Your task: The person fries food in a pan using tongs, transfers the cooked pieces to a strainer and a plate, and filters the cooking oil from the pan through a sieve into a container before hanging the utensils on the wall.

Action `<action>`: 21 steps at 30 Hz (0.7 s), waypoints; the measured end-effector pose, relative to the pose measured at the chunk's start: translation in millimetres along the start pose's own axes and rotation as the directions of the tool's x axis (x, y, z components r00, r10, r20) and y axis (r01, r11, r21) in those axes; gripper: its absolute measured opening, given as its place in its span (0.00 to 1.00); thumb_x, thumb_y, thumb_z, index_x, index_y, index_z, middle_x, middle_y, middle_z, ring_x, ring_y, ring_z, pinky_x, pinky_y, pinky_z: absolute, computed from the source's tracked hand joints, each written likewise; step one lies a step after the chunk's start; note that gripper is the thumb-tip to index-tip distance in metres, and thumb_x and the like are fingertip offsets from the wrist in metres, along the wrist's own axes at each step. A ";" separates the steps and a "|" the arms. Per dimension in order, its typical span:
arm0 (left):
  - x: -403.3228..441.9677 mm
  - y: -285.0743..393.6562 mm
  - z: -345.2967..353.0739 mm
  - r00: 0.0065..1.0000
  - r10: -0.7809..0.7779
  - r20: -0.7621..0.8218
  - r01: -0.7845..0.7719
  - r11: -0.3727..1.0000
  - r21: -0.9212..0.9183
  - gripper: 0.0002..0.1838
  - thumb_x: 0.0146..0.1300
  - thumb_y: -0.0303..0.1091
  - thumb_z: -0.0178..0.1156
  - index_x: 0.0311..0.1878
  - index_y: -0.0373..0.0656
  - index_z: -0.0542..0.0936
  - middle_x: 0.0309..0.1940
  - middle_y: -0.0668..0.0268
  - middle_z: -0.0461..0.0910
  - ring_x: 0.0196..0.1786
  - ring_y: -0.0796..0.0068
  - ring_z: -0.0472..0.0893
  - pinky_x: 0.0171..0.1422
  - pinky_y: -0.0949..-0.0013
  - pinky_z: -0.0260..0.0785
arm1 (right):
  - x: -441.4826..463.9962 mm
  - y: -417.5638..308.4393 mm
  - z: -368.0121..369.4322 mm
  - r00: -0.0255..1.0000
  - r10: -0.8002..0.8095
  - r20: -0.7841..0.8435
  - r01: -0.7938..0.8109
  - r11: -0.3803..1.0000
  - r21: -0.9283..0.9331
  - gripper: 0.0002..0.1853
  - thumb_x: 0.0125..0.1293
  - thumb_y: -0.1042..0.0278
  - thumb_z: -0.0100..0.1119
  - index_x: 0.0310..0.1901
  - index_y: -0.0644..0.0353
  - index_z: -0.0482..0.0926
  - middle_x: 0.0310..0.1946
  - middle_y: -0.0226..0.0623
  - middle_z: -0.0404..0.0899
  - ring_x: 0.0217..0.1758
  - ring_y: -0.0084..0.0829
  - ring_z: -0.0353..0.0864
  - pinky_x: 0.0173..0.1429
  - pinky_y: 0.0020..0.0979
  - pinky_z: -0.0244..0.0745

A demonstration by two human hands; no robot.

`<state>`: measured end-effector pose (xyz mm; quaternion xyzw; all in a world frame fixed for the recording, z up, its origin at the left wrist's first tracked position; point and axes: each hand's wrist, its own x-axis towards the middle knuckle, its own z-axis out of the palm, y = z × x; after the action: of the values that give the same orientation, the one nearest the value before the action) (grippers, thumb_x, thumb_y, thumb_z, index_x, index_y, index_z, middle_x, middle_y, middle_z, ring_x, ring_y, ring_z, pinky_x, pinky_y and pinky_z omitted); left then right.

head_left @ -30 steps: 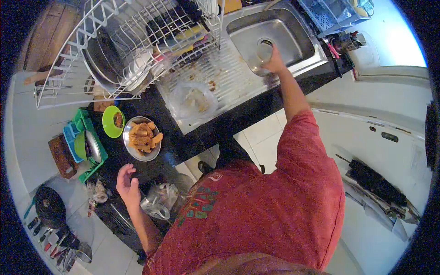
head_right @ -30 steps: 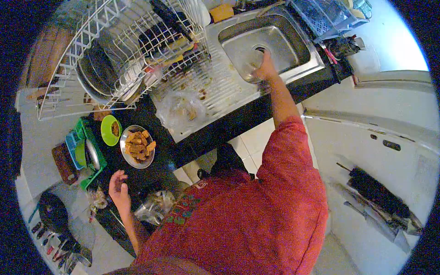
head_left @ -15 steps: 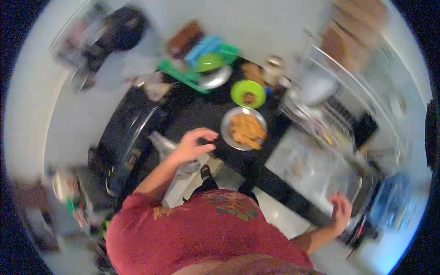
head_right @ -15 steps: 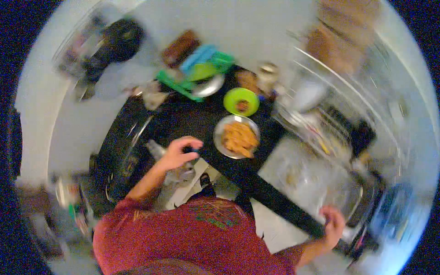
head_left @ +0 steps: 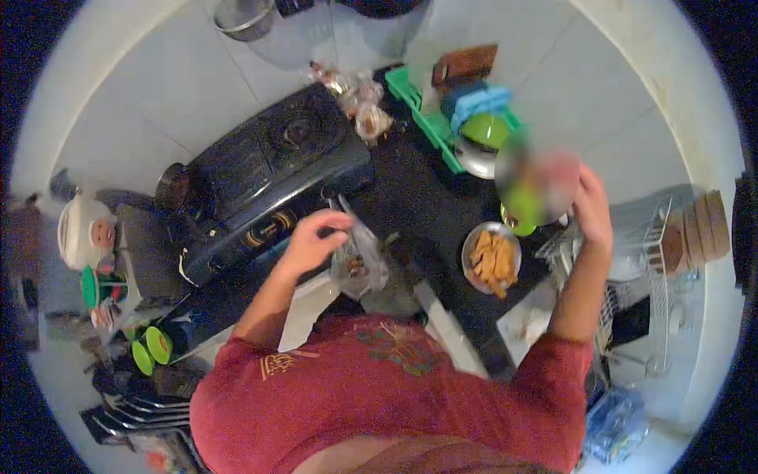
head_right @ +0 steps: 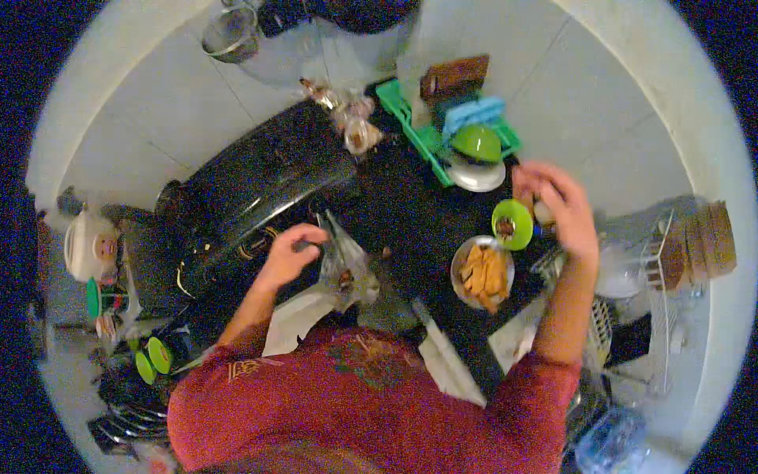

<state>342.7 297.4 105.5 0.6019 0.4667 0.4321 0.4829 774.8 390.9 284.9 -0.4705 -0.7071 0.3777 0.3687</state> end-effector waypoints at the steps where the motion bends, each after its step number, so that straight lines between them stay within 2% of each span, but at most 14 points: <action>1: -8.1 -7.0 -14.0 0.999 -0.001 -0.047 -0.001 0.999 -0.038 0.13 0.57 0.27 0.63 0.47 0.38 0.79 0.43 0.65 0.81 0.47 0.75 0.79 0.56 0.69 0.70 | 15.2 2.7 12.4 0.998 0.057 0.035 -0.059 0.997 0.048 0.21 0.70 0.55 0.50 0.50 0.67 0.76 0.45 0.36 0.80 0.49 0.28 0.77 0.55 0.30 0.70; 3: -23.7 -24.3 -43.2 0.991 -0.076 -0.107 0.064 0.992 -0.104 0.12 0.58 0.27 0.62 0.46 0.37 0.79 0.41 0.66 0.81 0.46 0.75 0.79 0.56 0.69 0.69 | 37.6 9.4 42.7 0.993 0.062 0.097 -0.063 0.998 0.008 0.21 0.70 0.55 0.49 0.50 0.67 0.76 0.44 0.36 0.80 0.49 0.28 0.77 0.55 0.29 0.70; 4: -32.8 -27.5 -59.3 0.995 -0.044 -0.088 0.043 0.999 -0.011 0.11 0.59 0.29 0.62 0.45 0.38 0.80 0.41 0.66 0.81 0.44 0.76 0.78 0.53 0.70 0.70 | 57.8 13.5 63.0 0.986 0.029 0.163 -0.025 0.999 -0.024 0.21 0.71 0.55 0.47 0.50 0.67 0.76 0.43 0.35 0.80 0.48 0.27 0.77 0.55 0.29 0.70; 5: -39.2 -32.7 -69.3 0.985 -0.076 -0.154 0.074 0.997 -0.019 0.11 0.59 0.29 0.62 0.45 0.38 0.80 0.41 0.66 0.81 0.44 0.76 0.78 0.53 0.70 0.70 | 67.9 20.4 84.0 0.963 0.037 0.267 -0.071 0.990 0.118 0.23 0.71 0.51 0.48 0.50 0.67 0.76 0.41 0.35 0.80 0.47 0.28 0.77 0.54 0.29 0.70; 7: -56.9 -42.6 -83.9 0.980 -0.181 -0.080 0.184 0.983 0.025 0.11 0.61 0.32 0.62 0.44 0.38 0.80 0.39 0.66 0.81 0.43 0.77 0.78 0.49 0.71 0.70 | 83.1 36.7 143.5 0.918 0.040 0.395 -0.164 0.945 0.283 0.25 0.70 0.49 0.48 0.50 0.68 0.75 0.43 0.40 0.80 0.47 0.31 0.79 0.55 0.32 0.71; 9: -75.1 -51.0 -95.8 0.978 -0.206 -0.033 0.207 0.978 0.018 0.11 0.61 0.35 0.62 0.42 0.38 0.81 0.37 0.65 0.81 0.41 0.76 0.78 0.47 0.71 0.71 | 88.9 31.5 228.3 0.841 0.124 0.527 -0.366 0.847 0.386 0.27 0.70 0.47 0.48 0.52 0.69 0.75 0.45 0.44 0.80 0.48 0.35 0.80 0.56 0.36 0.73; 11: -90.8 -58.0 -104.0 0.977 -0.203 -0.060 0.203 0.979 -0.006 0.12 0.62 0.37 0.61 0.41 0.37 0.81 0.34 0.64 0.82 0.38 0.76 0.78 0.45 0.71 0.71 | 97.9 32.6 315.4 0.618 0.088 0.781 -0.515 0.796 0.318 0.29 0.70 0.46 0.46 0.54 0.70 0.72 0.49 0.48 0.78 0.51 0.38 0.79 0.57 0.38 0.74; 13: -104.1 -66.7 -111.2 0.955 -0.285 0.080 0.279 0.957 0.081 0.13 0.62 0.39 0.60 0.41 0.38 0.81 0.36 0.61 0.83 0.41 0.70 0.81 0.48 0.68 0.71 | 90.0 13.7 399.6 0.450 0.021 0.893 -0.576 0.770 0.273 0.29 0.71 0.47 0.44 0.56 0.70 0.70 0.50 0.48 0.78 0.51 0.39 0.79 0.57 0.37 0.73; 15: -121.0 -77.4 -118.3 0.967 -0.249 0.056 0.246 0.968 0.056 0.14 0.63 0.41 0.60 0.40 0.38 0.81 0.34 0.61 0.83 0.39 0.70 0.81 0.47 0.68 0.72 | 80.3 -1.9 480.6 0.296 -0.044 0.954 -0.670 0.702 0.240 0.30 0.71 0.45 0.43 0.59 0.67 0.68 0.53 0.47 0.76 0.53 0.38 0.78 0.58 0.37 0.73; 17: -138.2 -79.6 -125.2 0.947 -0.318 0.050 0.315 0.947 0.060 0.14 0.63 0.42 0.61 0.39 0.38 0.81 0.34 0.61 0.83 0.37 0.71 0.81 0.44 0.68 0.72 | 69.7 -31.3 546.9 0.277 0.185 0.943 -0.711 0.700 0.072 0.31 0.70 0.43 0.45 0.61 0.63 0.65 0.57 0.46 0.73 0.56 0.38 0.75 0.58 0.39 0.72; 19: -154.5 -83.3 -133.4 0.943 -0.333 0.029 0.331 0.942 0.053 0.14 0.62 0.41 0.61 0.37 0.38 0.81 0.32 0.64 0.82 0.36 0.74 0.80 0.41 0.68 0.71 | 66.1 -23.4 606.5 0.384 0.214 0.898 -0.739 0.654 0.160 0.30 0.69 0.41 0.46 0.60 0.61 0.66 0.56 0.44 0.72 0.56 0.39 0.74 0.58 0.42 0.72; 20: -163.2 -85.4 -137.2 0.933 -0.360 -0.011 0.360 0.933 -0.007 0.13 0.62 0.40 0.61 0.37 0.38 0.81 0.31 0.65 0.82 0.35 0.75 0.79 0.40 0.69 0.71 | 70.7 -28.6 626.1 0.377 0.218 0.900 -0.742 0.653 0.152 0.30 0.69 0.41 0.46 0.60 0.61 0.66 0.56 0.44 0.72 0.56 0.39 0.74 0.58 0.42 0.72; 21: -171.3 -86.4 -139.5 0.920 -0.388 -0.051 0.385 0.921 -0.066 0.12 0.62 0.40 0.61 0.36 0.38 0.80 0.30 0.66 0.81 0.34 0.77 0.78 0.39 0.70 0.71 | 75.5 -33.8 641.8 0.330 0.238 0.914 -0.800 0.585 0.136 0.28 0.69 0.42 0.46 0.57 0.61 0.68 0.51 0.43 0.74 0.52 0.39 0.75 0.55 0.42 0.73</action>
<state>162.0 163.0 30.9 0.4709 0.5792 0.3596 0.5599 177.5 332.8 43.0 -0.3115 -0.4334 0.8448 -0.0386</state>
